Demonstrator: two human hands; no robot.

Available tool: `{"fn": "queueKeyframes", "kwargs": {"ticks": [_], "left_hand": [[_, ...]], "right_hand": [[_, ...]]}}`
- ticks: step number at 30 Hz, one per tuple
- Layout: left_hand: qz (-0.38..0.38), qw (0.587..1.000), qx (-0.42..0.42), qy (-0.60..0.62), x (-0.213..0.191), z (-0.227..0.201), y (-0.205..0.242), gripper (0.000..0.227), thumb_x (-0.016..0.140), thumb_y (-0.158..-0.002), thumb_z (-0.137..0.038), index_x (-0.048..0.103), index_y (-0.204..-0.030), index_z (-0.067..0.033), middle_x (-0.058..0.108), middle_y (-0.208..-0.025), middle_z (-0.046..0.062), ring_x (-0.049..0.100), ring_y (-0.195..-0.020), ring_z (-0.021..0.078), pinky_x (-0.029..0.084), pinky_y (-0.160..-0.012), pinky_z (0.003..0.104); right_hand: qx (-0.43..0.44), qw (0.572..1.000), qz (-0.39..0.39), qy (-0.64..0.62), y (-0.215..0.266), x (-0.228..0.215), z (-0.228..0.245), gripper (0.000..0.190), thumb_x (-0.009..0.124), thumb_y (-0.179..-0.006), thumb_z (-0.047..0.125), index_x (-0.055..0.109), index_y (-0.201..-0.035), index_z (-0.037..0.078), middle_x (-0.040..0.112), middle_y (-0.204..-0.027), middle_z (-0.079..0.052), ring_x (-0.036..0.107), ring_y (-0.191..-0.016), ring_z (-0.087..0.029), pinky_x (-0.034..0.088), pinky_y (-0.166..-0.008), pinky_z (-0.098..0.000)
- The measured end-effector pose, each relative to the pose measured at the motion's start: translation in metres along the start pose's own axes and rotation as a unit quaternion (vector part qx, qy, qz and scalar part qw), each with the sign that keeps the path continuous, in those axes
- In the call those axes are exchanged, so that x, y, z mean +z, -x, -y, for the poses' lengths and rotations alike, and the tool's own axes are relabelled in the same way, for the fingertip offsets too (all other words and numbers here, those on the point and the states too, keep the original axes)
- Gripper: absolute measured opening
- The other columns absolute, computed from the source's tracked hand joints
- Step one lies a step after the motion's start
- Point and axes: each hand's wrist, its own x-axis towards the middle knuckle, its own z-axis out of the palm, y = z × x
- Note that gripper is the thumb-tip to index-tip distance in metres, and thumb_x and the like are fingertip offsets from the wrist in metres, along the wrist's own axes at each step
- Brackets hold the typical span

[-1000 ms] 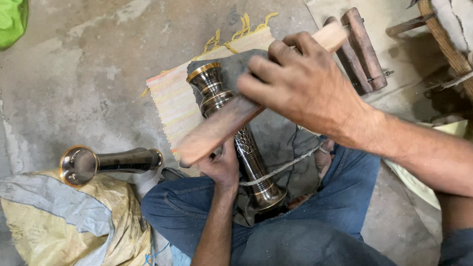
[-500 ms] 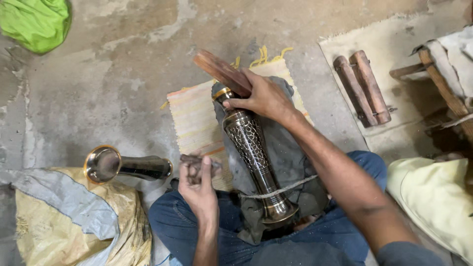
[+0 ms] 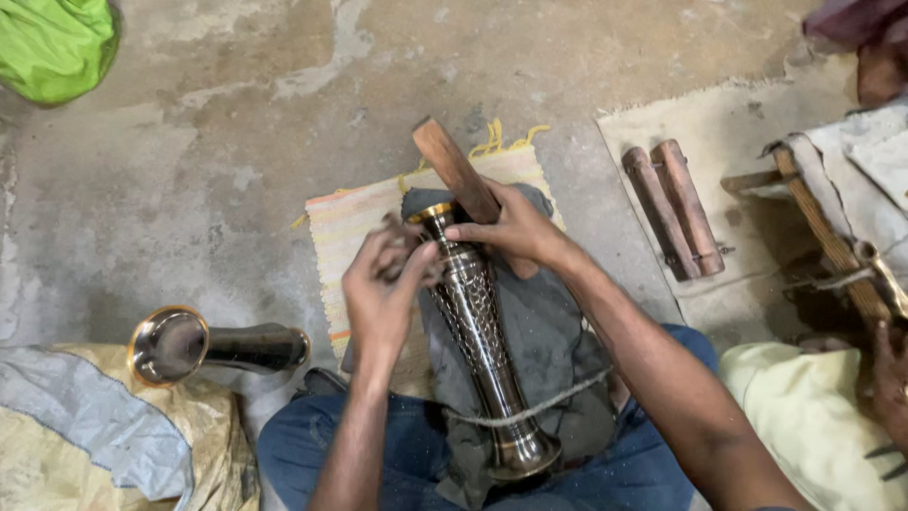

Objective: The person sits cross-legged on the floor and uses a hammer and chisel to engrave a decorative pattern onto a brass vase. They repeatedly strike the chisel to create intricate designs on the vase's surface.

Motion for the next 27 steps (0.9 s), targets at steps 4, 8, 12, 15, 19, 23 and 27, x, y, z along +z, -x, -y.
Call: {"fn": "queueKeyframes", "kwargs": {"ticks": [4, 8, 12, 15, 19, 23, 27], "left_hand": [[0.157, 0.981, 0.011, -0.109, 0.021, -0.026, -0.051, 0.040, 0.078, -0.089, -0.020, 0.070, -0.124, -0.0036, 0.079, -0.093, 0.010, 0.075, -0.077, 0.0126, 0.066, -0.064, 0.029], [0.248, 0.958, 0.004, -0.145, 0.021, -0.035, -0.067, 0.037, 0.079, -0.088, -0.021, 0.073, -0.121, -0.0062, 0.079, -0.091, 0.007, 0.074, -0.079, 0.0098, 0.066, -0.062, 0.027], [0.292, 0.948, -0.016, -0.123, 0.020, -0.036, -0.075, 0.035, 0.080, -0.088, -0.022, 0.073, -0.119, -0.0056, 0.078, -0.092, 0.005, 0.073, -0.078, 0.0099, 0.066, -0.062, 0.027], [0.299, 0.942, 0.012, -0.155, 0.020, -0.038, -0.073, 0.038, 0.080, -0.087, -0.024, 0.074, -0.120, -0.0065, 0.077, -0.090, 0.003, 0.072, -0.076, 0.0088, 0.063, -0.060, 0.026], [0.304, 0.930, 0.010, -0.208, 0.022, -0.044, -0.073, 0.038, 0.080, -0.087, -0.026, 0.075, -0.120, -0.0075, 0.077, -0.080, 0.006, 0.070, -0.067, 0.0093, 0.057, -0.058, 0.027], [0.315, 0.919, 0.055, -0.229, 0.023, -0.047, -0.075, 0.042, 0.079, -0.087, -0.027, 0.073, -0.124, -0.0096, 0.080, -0.086, 0.007, 0.073, -0.072, 0.0100, 0.059, -0.063, 0.030], [0.318, 0.915, 0.080, -0.234, 0.024, -0.045, -0.074, 0.044, 0.079, -0.086, -0.029, 0.073, -0.125, -0.0103, 0.081, -0.095, 0.008, 0.077, -0.082, 0.0150, 0.060, -0.073, 0.034]], "right_hand": [[0.106, 0.989, -0.102, -0.023, 0.021, -0.022, 0.011, 0.080, 0.081, -0.079, 0.035, 0.049, -0.144, 0.002, 0.069, -0.125, -0.014, 0.071, -0.112, -0.025, 0.062, -0.087, -0.0379], [0.091, 0.969, -0.155, 0.167, 0.038, -0.055, 0.017, 0.061, 0.083, -0.089, 0.024, 0.052, -0.136, -0.001, 0.068, -0.119, -0.021, 0.068, -0.110, -0.028, 0.051, -0.091, -0.0427], [0.085, 0.961, -0.129, 0.228, 0.053, -0.070, 0.027, 0.041, 0.078, -0.090, 0.016, 0.058, -0.123, 0.003, 0.071, -0.098, -0.019, 0.071, -0.093, -0.026, 0.056, -0.081, -0.0436], [0.068, 0.963, -0.101, 0.242, 0.057, -0.074, 0.043, 0.041, 0.078, -0.088, 0.016, 0.058, -0.121, 0.004, 0.071, -0.094, -0.017, 0.070, -0.088, -0.027, 0.054, -0.075, -0.0443], [0.057, 0.938, -0.083, 0.331, 0.065, -0.077, 0.064, 0.039, 0.079, -0.092, 0.019, 0.058, -0.121, 0.004, 0.071, -0.092, -0.016, 0.072, -0.087, -0.033, 0.050, -0.071, -0.0465], [0.106, 0.938, -0.102, 0.314, 0.065, -0.076, 0.071, 0.039, 0.081, -0.088, 0.022, 0.062, -0.117, 0.006, 0.072, -0.090, -0.015, 0.070, -0.087, -0.029, 0.052, -0.073, -0.0451], [0.092, 0.952, -0.129, 0.261, 0.069, -0.078, 0.062, 0.035, 0.081, -0.088, 0.018, 0.062, -0.115, 0.005, 0.073, -0.092, -0.015, 0.072, -0.088, -0.026, 0.055, -0.077, -0.0439]]}}
